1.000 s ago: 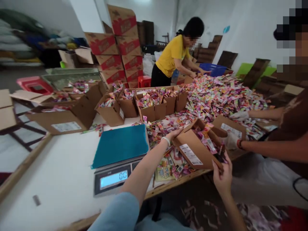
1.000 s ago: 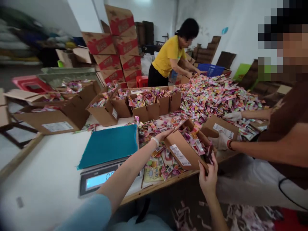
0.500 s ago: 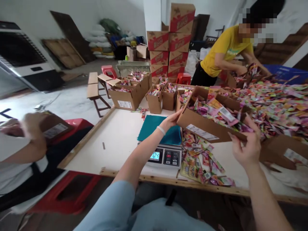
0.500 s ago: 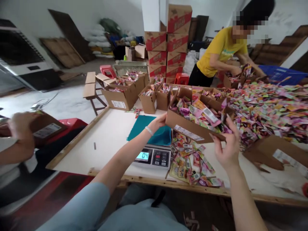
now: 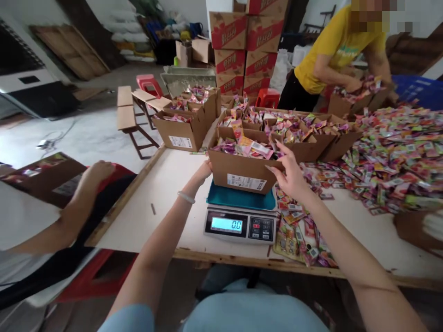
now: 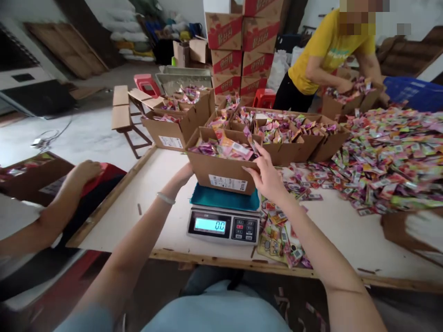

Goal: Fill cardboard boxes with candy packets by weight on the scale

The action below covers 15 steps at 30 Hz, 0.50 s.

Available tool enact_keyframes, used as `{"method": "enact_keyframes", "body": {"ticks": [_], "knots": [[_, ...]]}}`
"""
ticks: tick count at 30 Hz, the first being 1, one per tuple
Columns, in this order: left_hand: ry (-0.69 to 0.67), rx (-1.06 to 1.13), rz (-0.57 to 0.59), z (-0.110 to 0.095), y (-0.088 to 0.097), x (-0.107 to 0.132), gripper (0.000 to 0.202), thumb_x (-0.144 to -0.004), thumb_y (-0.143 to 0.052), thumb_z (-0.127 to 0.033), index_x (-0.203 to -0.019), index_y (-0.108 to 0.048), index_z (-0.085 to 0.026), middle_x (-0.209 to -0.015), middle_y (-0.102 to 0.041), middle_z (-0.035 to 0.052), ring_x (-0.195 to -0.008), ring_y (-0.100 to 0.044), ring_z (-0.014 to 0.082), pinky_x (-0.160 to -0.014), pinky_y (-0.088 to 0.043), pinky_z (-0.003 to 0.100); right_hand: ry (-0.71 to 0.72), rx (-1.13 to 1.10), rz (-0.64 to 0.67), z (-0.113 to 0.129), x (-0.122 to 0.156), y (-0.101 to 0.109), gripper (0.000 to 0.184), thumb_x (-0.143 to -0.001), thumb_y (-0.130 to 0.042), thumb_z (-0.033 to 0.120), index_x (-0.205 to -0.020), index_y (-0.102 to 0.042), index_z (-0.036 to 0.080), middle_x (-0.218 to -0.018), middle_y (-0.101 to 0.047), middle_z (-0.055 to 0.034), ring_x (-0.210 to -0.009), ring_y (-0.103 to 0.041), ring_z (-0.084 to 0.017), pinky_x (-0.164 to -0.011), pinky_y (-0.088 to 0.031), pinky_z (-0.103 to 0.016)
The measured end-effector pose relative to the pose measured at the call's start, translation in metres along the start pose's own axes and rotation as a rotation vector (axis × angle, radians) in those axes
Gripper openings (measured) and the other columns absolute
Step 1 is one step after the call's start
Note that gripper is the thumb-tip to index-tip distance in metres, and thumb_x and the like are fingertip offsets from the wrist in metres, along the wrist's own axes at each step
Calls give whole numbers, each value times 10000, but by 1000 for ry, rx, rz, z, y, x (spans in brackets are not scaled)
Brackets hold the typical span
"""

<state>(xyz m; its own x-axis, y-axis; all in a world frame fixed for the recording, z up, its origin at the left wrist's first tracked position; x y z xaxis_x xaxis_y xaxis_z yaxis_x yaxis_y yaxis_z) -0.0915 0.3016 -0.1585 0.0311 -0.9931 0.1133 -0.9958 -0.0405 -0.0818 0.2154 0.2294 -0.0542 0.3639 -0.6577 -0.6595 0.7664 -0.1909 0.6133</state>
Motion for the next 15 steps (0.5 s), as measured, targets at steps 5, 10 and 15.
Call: {"method": "enact_keyframes", "body": {"ticks": [5,10,15], "knots": [[-250,-12,155,-75,-20,16,654,-979,-468,-798,-1301,-694,-276,-1207,-823,-16,-1500,-524,355,-1239,-454,525,-252,-48,-134,-76,4,17,673,-1076,-388,540,-1647,-136,289,-1760,-161,-128,-1608,-327,-249,-1243,-453,-508],[-339,-90,134,-112,-31,25,482,-1023,-558,-594,-1397,-650,-304,-1404,-749,-18,-1495,-560,309,-1225,-511,470,-683,295,254,-188,65,-59,596,-1045,-423,423,-1569,-453,141,-1619,-444,-204,-1555,-354,-310,-1281,-343,-557],[-290,-44,136,-109,-32,23,417,-1049,-523,-461,-1395,-655,-268,-1461,-712,24,-1486,-572,294,-1219,-529,465,-741,336,381,-225,148,-65,378,-964,-534,377,-1196,-710,137,-1373,-646,-238,-1457,-430,-437,-1153,-324,-755]]}}
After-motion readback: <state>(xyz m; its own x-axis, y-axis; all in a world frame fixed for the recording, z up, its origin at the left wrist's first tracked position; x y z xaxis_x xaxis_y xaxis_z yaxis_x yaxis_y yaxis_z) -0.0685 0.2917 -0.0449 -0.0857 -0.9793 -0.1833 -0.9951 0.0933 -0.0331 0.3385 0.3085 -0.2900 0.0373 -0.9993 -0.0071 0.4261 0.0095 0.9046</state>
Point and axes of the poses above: each hand's wrist, its own x-axis away from the middle knuckle, its own y-axis out of the back of the hand, z = x × y, the point moved 7 cm from there along -x, towards the middle knuckle
